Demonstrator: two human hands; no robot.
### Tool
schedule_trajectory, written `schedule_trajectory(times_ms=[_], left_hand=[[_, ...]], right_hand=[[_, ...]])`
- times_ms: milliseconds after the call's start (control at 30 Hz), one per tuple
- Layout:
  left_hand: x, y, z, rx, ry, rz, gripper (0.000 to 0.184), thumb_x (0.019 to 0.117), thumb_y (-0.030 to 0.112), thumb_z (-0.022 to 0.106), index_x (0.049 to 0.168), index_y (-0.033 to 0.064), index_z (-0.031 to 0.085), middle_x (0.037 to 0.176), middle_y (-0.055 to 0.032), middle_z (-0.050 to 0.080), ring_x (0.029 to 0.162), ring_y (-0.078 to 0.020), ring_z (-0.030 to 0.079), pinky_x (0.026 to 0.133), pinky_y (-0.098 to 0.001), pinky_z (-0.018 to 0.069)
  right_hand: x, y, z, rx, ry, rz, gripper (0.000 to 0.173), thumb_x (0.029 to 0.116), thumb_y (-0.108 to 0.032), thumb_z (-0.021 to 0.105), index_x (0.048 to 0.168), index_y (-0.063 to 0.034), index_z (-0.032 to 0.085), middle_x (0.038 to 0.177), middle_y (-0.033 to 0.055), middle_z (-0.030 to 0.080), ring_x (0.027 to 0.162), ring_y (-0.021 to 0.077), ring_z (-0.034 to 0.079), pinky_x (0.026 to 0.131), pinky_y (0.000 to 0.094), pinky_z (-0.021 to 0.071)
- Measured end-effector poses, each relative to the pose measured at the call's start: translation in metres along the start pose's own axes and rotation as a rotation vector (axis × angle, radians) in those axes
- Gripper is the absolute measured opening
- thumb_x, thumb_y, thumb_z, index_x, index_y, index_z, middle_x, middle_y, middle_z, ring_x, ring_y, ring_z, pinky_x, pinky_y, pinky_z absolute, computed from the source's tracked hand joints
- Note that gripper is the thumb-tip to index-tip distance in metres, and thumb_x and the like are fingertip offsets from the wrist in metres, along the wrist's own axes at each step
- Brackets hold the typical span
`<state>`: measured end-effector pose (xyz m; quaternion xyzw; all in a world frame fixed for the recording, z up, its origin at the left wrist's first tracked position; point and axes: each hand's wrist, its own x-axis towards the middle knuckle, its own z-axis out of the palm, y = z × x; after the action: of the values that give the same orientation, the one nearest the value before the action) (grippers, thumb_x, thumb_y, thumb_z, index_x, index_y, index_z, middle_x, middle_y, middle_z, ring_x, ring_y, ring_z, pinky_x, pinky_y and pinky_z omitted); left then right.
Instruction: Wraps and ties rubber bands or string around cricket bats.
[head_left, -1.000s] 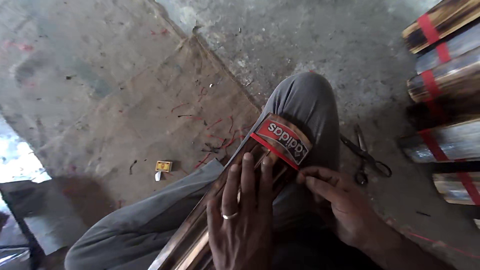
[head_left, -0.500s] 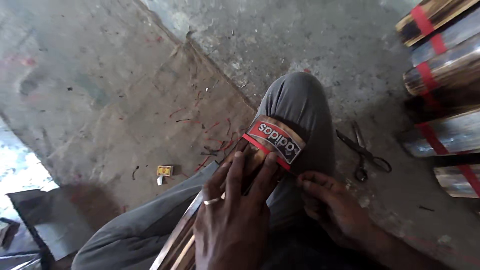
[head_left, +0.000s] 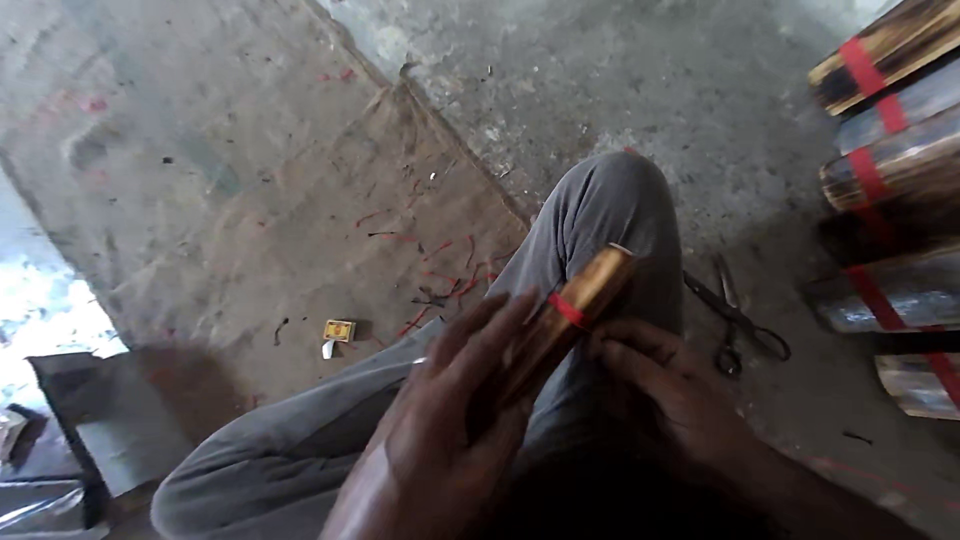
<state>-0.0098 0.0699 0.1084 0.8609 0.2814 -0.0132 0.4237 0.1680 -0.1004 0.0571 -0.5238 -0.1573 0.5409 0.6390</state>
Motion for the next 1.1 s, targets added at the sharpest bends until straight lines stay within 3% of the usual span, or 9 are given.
schedule_trajectory(times_ms=[67,133,200,333,600,733,833,967,1100], left_hand=[[-0.006,0.005,0.022,0.292,0.289,0.025,0.061,0.0949,0.041,0.063,0.153,0.0428,0.044,0.16,0.0001,0.04,0.141,-0.0292,0.044,0.102,-0.0594,0.0454],[-0.01,0.006,0.056,0.583,0.413,-0.029,0.073,0.0901,0.055,0.067,0.156,0.0337,0.042,0.163,-0.0111,0.036,0.145,-0.0427,0.037,0.102,-0.0706,0.0368],[-0.007,-0.004,0.091,0.749,0.375,-0.121,0.093,0.0832,0.065,0.065,0.162,0.032,0.03,0.171,-0.0098,0.019,0.152,-0.0434,0.025,0.101,-0.0743,0.033],[0.0,-0.016,0.106,0.771,0.359,-0.153,0.096,0.0838,0.052,0.068,0.165,0.0309,0.02,0.172,-0.0106,0.011,0.153,-0.0418,0.023,0.097,-0.0696,0.0399],[-0.001,-0.011,0.087,0.723,0.304,-0.146,0.105,0.0701,0.054,0.075,0.162,0.0336,0.028,0.168,-0.013,0.024,0.14,-0.0397,0.046,0.085,-0.06,0.0517],[-0.007,-0.006,0.065,0.582,0.213,-0.13,0.11,0.0647,0.054,0.077,0.162,0.0342,0.03,0.165,-0.0073,0.033,0.13,-0.0359,0.057,0.08,-0.0588,0.0559],[-0.013,0.002,0.04,0.383,0.057,-0.14,0.11,0.0644,0.052,0.08,0.162,0.035,0.03,0.162,-0.002,0.04,0.111,-0.0264,0.069,0.073,-0.0557,0.0596],[-0.016,0.012,0.005,-0.046,-0.276,-0.216,0.109,0.0703,0.04,0.086,0.162,0.0369,0.027,0.146,0.0029,0.057,0.11,-0.0129,0.067,0.088,-0.0452,0.0607],[-0.013,0.006,-0.007,-0.351,-0.461,-0.211,0.094,0.0772,0.028,0.085,0.158,0.0282,0.037,0.122,-0.0005,0.069,0.103,-0.0084,0.069,0.09,-0.0349,0.0602]], right_hand=[[0.007,0.002,0.0,-0.029,0.026,0.021,0.021,0.106,-0.021,0.054,0.113,-0.0125,0.071,0.073,0.004,0.055,0.052,0.0065,0.044,0.046,0.0191,0.0395],[0.011,0.004,0.004,-0.061,0.059,0.046,0.022,0.1052,-0.021,0.054,0.114,-0.0119,0.072,0.073,0.0048,0.055,0.053,0.0084,0.045,0.046,0.0207,0.0403],[0.009,0.008,0.004,-0.096,0.091,0.077,0.022,0.1042,-0.022,0.055,0.114,-0.0141,0.073,0.071,0.0034,0.051,0.053,0.0085,0.042,0.048,0.0211,0.037],[-0.01,0.024,-0.014,-0.129,0.158,0.121,0.021,0.1039,-0.023,0.056,0.113,-0.0166,0.074,0.066,0.0004,0.046,0.052,0.0066,0.039,0.047,0.0202,0.0343],[-0.026,0.028,-0.032,-0.005,0.178,0.12,0.019,0.1029,-0.023,0.057,0.109,-0.0141,0.074,0.061,-0.0016,0.043,0.05,0.0044,0.039,0.046,0.0187,0.0342],[-0.024,0.018,-0.028,-0.008,0.078,0.08,0.019,0.1027,-0.02,0.055,0.108,-0.0144,0.073,0.062,-0.0017,0.044,0.049,0.0039,0.039,0.046,0.0189,0.0358],[-0.023,0.005,-0.021,0.023,-0.021,0.031,0.018,0.1042,-0.022,0.057,0.108,-0.015,0.073,0.064,-0.0024,0.047,0.051,0.002,0.042,0.048,0.0171,0.038],[-0.022,-0.012,-0.01,0.021,-0.116,-0.053,0.017,0.1051,-0.021,0.058,0.107,-0.0142,0.073,0.072,-0.0039,0.058,0.057,-0.0026,0.047,0.053,0.0131,0.0421],[-0.017,-0.018,-0.003,0.106,-0.164,-0.053,0.018,0.1054,-0.022,0.057,0.108,-0.0128,0.073,0.077,-0.0026,0.061,0.057,-0.0029,0.047,0.052,0.0132,0.0414]])
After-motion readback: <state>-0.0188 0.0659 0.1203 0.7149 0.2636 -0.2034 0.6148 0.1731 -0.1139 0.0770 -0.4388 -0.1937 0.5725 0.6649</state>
